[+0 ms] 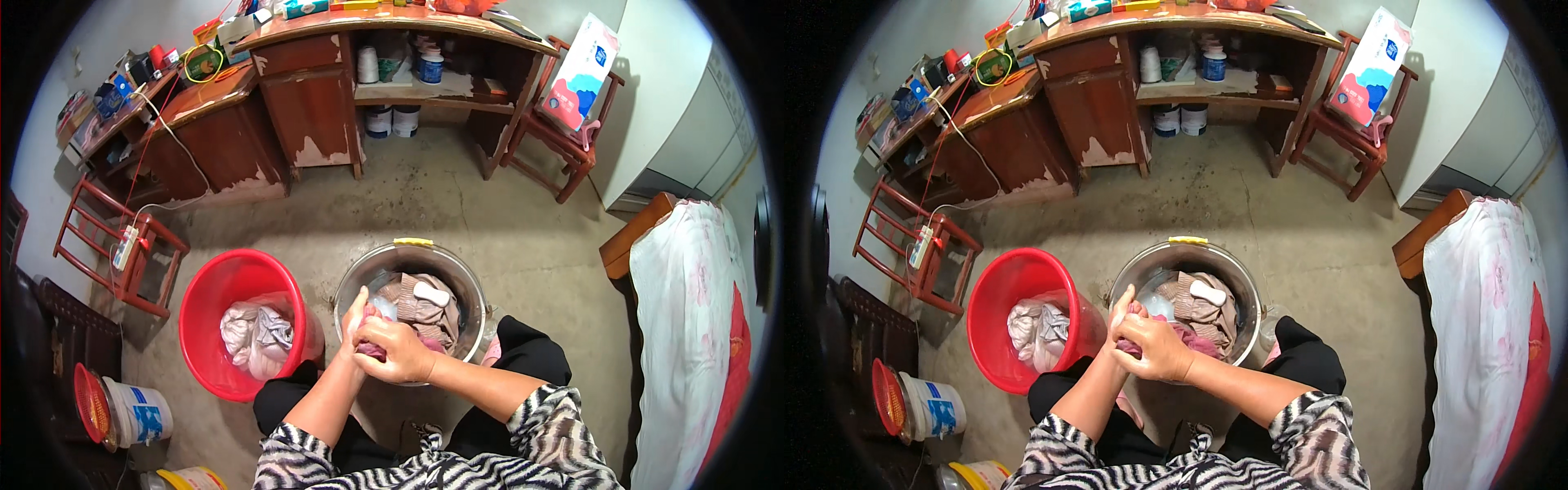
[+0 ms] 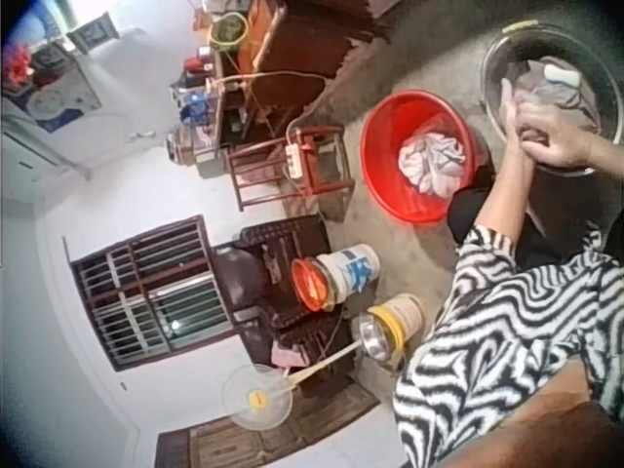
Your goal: The person rubs a bar of soap onto a piece of clothing and scrubs the clothing by hand inside a bucket.
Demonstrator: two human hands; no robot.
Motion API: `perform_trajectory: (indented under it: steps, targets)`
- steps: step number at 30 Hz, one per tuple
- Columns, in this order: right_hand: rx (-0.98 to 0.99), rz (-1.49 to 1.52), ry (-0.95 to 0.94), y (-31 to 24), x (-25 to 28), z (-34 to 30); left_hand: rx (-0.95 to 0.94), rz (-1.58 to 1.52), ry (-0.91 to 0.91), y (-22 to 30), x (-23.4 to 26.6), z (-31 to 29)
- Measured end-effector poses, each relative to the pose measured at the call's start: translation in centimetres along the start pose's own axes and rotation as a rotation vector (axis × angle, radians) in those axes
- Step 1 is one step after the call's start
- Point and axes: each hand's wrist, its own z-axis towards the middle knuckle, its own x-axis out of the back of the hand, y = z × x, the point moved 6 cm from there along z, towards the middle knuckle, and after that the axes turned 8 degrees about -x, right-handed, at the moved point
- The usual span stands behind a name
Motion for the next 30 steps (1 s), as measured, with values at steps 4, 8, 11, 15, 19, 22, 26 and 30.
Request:
perform_trajectory:
  steps: [4,8,11,15,19,22,26,30]
  targets:
    - [-0.052,-0.501,0.289,5.6,1.1,0.4,-0.183,-0.155,0.071,-2.0,-0.5,0.2]
    - [-0.188,-0.536,0.4,7.1,2.4,0.5,-0.236,-0.065,0.147,-2.1,-1.0,0.2]
    - [-0.058,-0.417,0.298,3.4,-1.2,0.3,0.004,-0.051,-0.392,-2.0,3.8,3.6]
    - [-0.113,-0.418,0.344,4.5,0.4,-0.6,0.018,-0.174,-0.209,-3.9,0.0,2.2]
    - [-0.354,-0.408,0.395,11.2,3.5,-0.5,-0.16,-0.016,0.049,-2.4,-1.1,0.7]
    - [-0.526,0.171,0.171,14.2,3.9,-0.6,-0.237,0.102,0.049,-0.2,-1.6,0.0]
    - [-0.628,0.468,-0.264,9.6,5.7,0.6,-0.419,0.137,0.178,3.0,-0.6,-0.3]
    - [-0.642,0.208,-0.371,7.2,6.8,-0.4,-0.477,0.176,0.198,3.4,-0.7,-0.2]
